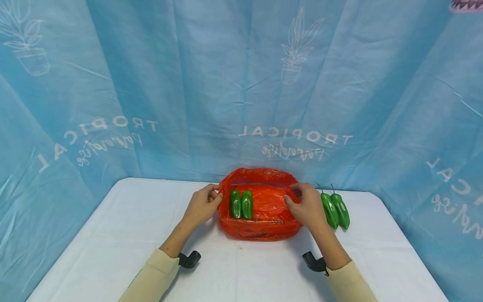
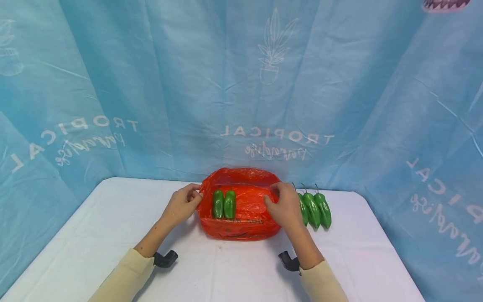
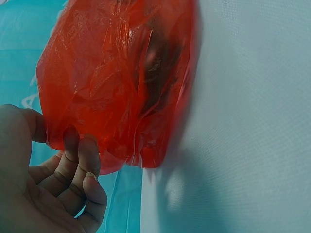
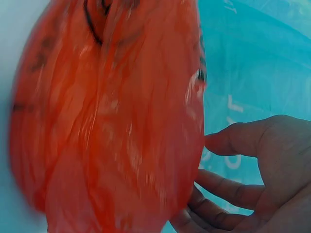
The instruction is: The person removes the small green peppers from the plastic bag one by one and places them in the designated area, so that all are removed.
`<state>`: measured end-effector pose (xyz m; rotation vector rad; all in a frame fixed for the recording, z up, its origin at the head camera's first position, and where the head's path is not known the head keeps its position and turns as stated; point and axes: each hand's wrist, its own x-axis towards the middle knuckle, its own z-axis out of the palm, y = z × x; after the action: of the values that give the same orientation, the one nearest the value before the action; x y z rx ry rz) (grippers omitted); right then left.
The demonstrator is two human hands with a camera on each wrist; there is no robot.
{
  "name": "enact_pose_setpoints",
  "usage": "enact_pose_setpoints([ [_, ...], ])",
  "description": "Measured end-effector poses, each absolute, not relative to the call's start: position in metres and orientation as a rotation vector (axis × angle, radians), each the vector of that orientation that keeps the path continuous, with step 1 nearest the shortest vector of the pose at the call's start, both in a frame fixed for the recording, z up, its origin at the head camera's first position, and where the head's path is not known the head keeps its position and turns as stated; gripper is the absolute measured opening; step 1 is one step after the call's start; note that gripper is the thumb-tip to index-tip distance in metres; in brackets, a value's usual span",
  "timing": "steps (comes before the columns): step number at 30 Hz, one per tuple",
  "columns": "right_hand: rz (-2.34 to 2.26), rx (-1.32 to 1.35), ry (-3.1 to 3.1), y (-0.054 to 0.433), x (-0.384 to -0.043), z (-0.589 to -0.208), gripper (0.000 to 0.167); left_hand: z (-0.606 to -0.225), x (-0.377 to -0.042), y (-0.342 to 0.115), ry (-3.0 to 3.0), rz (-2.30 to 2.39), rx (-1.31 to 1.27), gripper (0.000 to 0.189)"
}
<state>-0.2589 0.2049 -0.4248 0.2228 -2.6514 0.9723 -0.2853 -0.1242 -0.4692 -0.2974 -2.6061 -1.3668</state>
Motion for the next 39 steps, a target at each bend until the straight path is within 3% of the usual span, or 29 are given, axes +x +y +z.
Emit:
enact_pose_setpoints([
  [21, 1.027, 0.276, -2.799, 0.151, -0.273, -0.435, 0.041, -0.472, -0.286, -0.123, -2.595, -1.371, -0.294, 0.031],
  [39, 1.015, 0.226, -2.968, 0.115, -0.283, -0.445, 0.056, -0.471, -0.286, -0.122, -2.596, -1.385, -0.31, 0.029],
])
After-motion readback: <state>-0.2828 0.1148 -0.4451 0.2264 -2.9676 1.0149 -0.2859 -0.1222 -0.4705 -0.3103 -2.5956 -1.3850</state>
